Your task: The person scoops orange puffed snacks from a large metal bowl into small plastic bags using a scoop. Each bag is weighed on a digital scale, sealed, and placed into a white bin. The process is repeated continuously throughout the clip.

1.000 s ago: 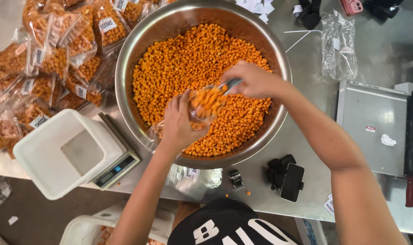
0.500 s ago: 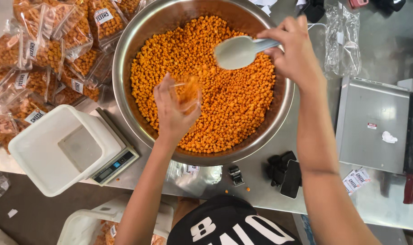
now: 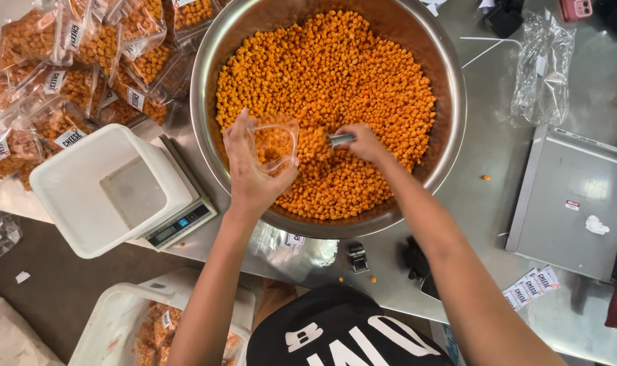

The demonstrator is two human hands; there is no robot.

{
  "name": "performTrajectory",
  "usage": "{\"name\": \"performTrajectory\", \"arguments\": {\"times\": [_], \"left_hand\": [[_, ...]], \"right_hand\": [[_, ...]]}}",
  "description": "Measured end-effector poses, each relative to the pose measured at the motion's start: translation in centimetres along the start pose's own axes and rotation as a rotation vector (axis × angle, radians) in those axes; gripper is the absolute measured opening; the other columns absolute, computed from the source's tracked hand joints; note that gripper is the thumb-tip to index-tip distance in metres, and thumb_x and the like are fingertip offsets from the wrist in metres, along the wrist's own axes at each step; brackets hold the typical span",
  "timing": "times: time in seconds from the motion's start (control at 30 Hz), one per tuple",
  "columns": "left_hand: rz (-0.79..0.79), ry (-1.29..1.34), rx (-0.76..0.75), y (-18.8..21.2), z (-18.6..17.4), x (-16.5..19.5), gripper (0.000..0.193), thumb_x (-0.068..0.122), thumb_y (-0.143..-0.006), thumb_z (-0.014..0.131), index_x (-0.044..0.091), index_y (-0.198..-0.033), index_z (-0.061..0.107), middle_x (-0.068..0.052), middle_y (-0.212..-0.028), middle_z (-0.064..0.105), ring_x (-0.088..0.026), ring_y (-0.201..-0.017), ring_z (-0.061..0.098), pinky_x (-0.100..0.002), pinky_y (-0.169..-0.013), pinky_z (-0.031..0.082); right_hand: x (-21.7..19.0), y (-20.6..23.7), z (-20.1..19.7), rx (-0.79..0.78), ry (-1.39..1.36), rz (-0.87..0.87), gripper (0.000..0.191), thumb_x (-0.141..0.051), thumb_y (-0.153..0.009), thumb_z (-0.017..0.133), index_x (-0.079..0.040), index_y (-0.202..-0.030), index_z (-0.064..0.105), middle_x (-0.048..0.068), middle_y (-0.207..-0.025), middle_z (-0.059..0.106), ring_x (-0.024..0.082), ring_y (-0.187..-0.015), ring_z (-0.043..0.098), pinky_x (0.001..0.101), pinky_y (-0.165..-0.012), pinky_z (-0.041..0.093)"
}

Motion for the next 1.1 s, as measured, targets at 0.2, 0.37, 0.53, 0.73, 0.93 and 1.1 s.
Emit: {"name": "performTrajectory", "arguments": {"times": [0.2, 0.37, 0.53, 0.73, 0.93, 1.1], "left_hand": [[0.018, -0.093, -0.052, -1.0, 1.0, -1.0, 0.107, 0.013, -0.074, 0.086, 0.006, -0.162, 0.026, -0.019, -0.140, 0.042, -0.034, -0.136, 0.046, -0.047, -0.124, 0.040], [0.078, -0.234, -0.077, -2.4, 3.1, -1.0, 0.109, 0.019, -0.070, 0.088, 0.003, -0.158, 0.026, -0.024, -0.138, 0.044, -0.042, -0.130, 0.042, -0.052, -0.115, 0.036], [0.105, -0.234, -0.101, -3.5, 6.5, 0.0, 0.107, 0.020, -0.072, 0.087, 0.001, -0.157, 0.025, -0.024, -0.134, 0.044, -0.041, -0.127, 0.044, -0.052, -0.115, 0.037], [0.167, -0.196, 0.001, -3.2, 7.6, 0.3, 0.113, 0.016, -0.064, 0.088, 0.002, -0.154, 0.021, -0.027, -0.133, 0.044, -0.045, -0.125, 0.042, -0.056, -0.111, 0.033], [0.152, -0.194, -0.013, -2.9, 6.8, -0.6, 0.114, 0.011, -0.066, 0.085, 0.004, -0.158, 0.018, -0.019, -0.128, 0.051, -0.037, -0.118, 0.047, -0.053, -0.110, 0.035], [0.062, -0.081, 0.020, -3.3, 5.9, -0.3, 0.112, 0.005, -0.070, 0.084, 0.005, -0.160, 0.017, -0.019, -0.130, 0.041, -0.033, -0.120, 0.046, -0.046, -0.107, 0.050]], "right_hand": [[-1.9, 1.4, -12.1, -0.017, -0.131, -0.193, 0.034, -0.003, -0.090, 0.072, -0.015, -0.121, 0.072, 0.001, -0.106, 0.074, 0.013, -0.095, 0.069, 0.0291, -0.084, 0.056], [-9.5, 4.4, -21.5, 0.106, 0.310, -0.506, 0.039, -0.008, -0.087, 0.078, -0.017, -0.124, 0.073, 0.006, -0.105, 0.066, 0.024, -0.103, 0.058, 0.0391, -0.091, 0.049], [-19.4, 6.4, -16.7, 0.117, 0.747, -0.698, 0.036, -0.015, -0.074, 0.085, -0.014, -0.109, 0.078, 0.010, -0.091, 0.065, 0.034, -0.100, 0.052, 0.0469, -0.085, 0.045], [-24.3, 10.6, -10.1, 0.198, 1.089, -0.692, 0.024, -0.012, -0.067, 0.076, -0.003, -0.089, 0.071, 0.015, -0.093, 0.063, 0.031, -0.101, 0.056, 0.0406, -0.080, 0.050], [-28.5, 14.0, -12.3, 0.389, 1.148, -0.720, 0.016, -0.007, -0.072, 0.071, -0.006, -0.088, 0.072, 0.011, -0.094, 0.062, 0.028, -0.101, 0.056, 0.0402, -0.076, 0.048], [-26.1, 17.4, -16.0, 0.514, 0.872, -0.647, 0.030, -0.006, -0.077, 0.074, -0.009, -0.107, 0.077, 0.011, -0.090, 0.060, 0.030, -0.094, 0.054, 0.0423, -0.081, 0.046]]}}
Point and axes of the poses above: each hand's wrist, its own y-axis away from the middle knuckle, its own z-axis out of the palm, x = y × z, the point moved 3 cm from there along -y, towards the middle knuckle
